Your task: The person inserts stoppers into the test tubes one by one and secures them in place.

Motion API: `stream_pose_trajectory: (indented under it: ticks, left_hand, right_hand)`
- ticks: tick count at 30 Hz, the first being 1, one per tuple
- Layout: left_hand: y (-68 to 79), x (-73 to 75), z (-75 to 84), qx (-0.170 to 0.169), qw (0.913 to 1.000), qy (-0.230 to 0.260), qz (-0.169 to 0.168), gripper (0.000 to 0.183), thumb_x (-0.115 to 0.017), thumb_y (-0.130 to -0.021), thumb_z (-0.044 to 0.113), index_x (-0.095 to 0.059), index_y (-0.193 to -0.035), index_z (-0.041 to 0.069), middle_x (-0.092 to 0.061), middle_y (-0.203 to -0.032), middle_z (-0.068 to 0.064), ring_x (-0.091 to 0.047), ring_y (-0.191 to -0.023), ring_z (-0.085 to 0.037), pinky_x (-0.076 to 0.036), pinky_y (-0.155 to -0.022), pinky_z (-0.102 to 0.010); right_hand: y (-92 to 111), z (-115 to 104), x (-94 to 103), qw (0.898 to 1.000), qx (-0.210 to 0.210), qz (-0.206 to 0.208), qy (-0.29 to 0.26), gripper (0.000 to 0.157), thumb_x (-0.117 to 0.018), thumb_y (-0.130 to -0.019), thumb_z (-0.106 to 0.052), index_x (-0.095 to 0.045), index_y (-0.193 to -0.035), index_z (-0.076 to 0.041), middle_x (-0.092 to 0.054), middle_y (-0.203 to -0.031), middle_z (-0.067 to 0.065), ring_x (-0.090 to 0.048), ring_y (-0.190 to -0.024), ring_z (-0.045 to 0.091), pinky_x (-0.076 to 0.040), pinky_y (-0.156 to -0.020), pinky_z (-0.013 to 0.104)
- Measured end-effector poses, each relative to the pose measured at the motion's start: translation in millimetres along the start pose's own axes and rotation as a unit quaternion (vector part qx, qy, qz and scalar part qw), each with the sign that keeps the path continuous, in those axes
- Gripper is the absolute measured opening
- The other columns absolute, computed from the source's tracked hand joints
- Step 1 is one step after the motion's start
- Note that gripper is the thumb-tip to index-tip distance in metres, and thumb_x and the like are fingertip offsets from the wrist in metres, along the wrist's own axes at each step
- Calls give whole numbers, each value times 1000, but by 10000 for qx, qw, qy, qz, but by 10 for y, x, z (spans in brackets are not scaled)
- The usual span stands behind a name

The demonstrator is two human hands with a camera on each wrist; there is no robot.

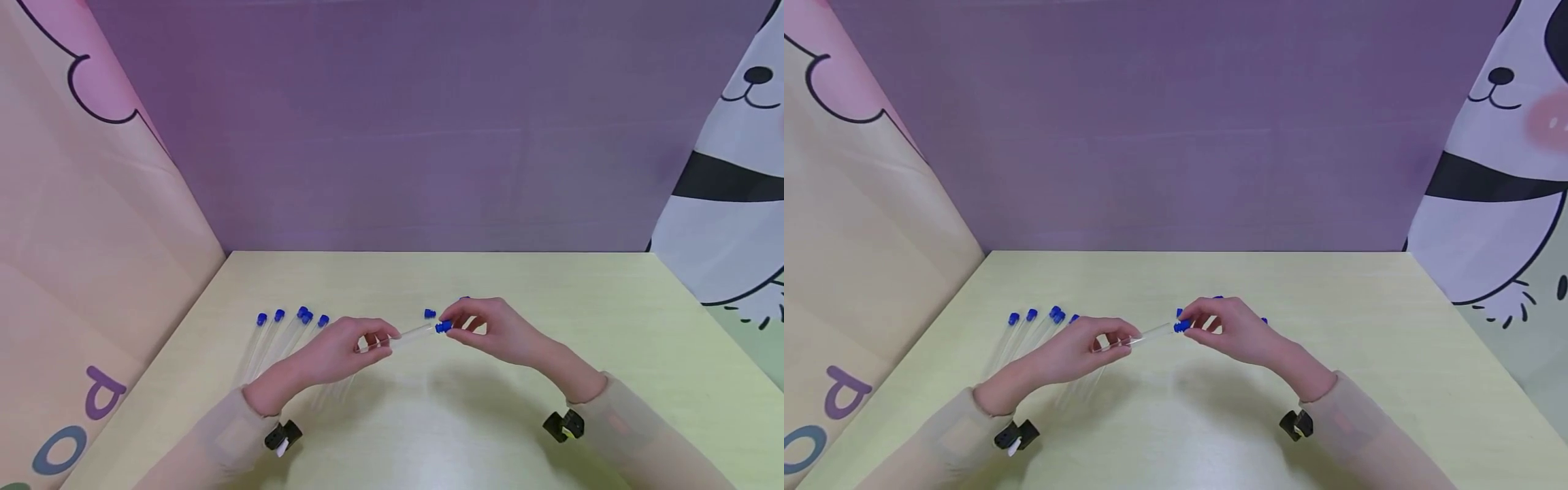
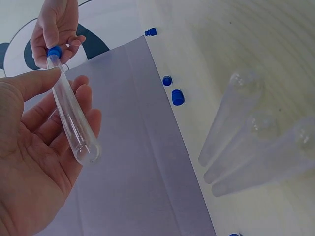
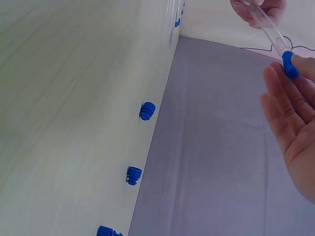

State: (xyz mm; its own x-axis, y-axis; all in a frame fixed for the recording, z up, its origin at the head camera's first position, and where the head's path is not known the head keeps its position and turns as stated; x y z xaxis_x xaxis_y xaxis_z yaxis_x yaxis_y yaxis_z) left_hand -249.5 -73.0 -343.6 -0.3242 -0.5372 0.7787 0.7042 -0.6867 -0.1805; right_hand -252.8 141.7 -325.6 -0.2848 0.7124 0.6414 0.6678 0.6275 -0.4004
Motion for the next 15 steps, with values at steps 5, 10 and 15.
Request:
stream_pose_trajectory:
  ticks: [5, 10, 15]
  left_hand:
    - [-9, -9, 20, -26, 10000, 88, -20, 21, -64, -95, 17, -67, -115, 13, -63, -85, 11, -55, -75, -7, -48, -57, -26]
    - [-16, -34, 25, -53, 9999, 108, 62, 20, -64, -95, 16, -67, -115, 13, -61, -85, 12, -55, -75, -7, -49, -57, -25]
    - [-4, -39, 69, -367, 9987, -45, 356, 20, -64, -95, 13, -67, -114, 10, -60, -84, 11, -51, -67, -6, -46, -55, -24]
  right_hand:
    - [-18, -21, -22, 10000, 10, -71, 27, 22, -71, -87, -1, -68, -107, -9, -68, -95, -3, -65, -84, 12, -54, -72, 32]
    - [-18, -34, -29, 9999, -29, -93, 104, 21, -71, -88, -4, -68, -107, -8, -69, -94, -1, -64, -85, 11, -54, -72, 32]
    - [-18, -43, -13, 10000, -35, 17, -52, 20, -72, -86, -4, -70, -106, -4, -69, -92, 0, -65, -84, 12, -55, -70, 31]
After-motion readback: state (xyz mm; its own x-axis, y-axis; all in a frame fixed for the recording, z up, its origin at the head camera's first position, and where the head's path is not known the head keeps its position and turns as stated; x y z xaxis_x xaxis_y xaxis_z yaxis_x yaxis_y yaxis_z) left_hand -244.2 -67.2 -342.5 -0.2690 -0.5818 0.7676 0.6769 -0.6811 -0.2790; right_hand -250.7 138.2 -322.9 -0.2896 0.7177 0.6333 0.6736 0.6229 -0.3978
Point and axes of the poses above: each hand's wrist, its own y-axis away from the middle knuckle, its own x-axis out of the back of the hand, z = x × y, the point moved 6 cm from there along -y, towards the middle knuckle
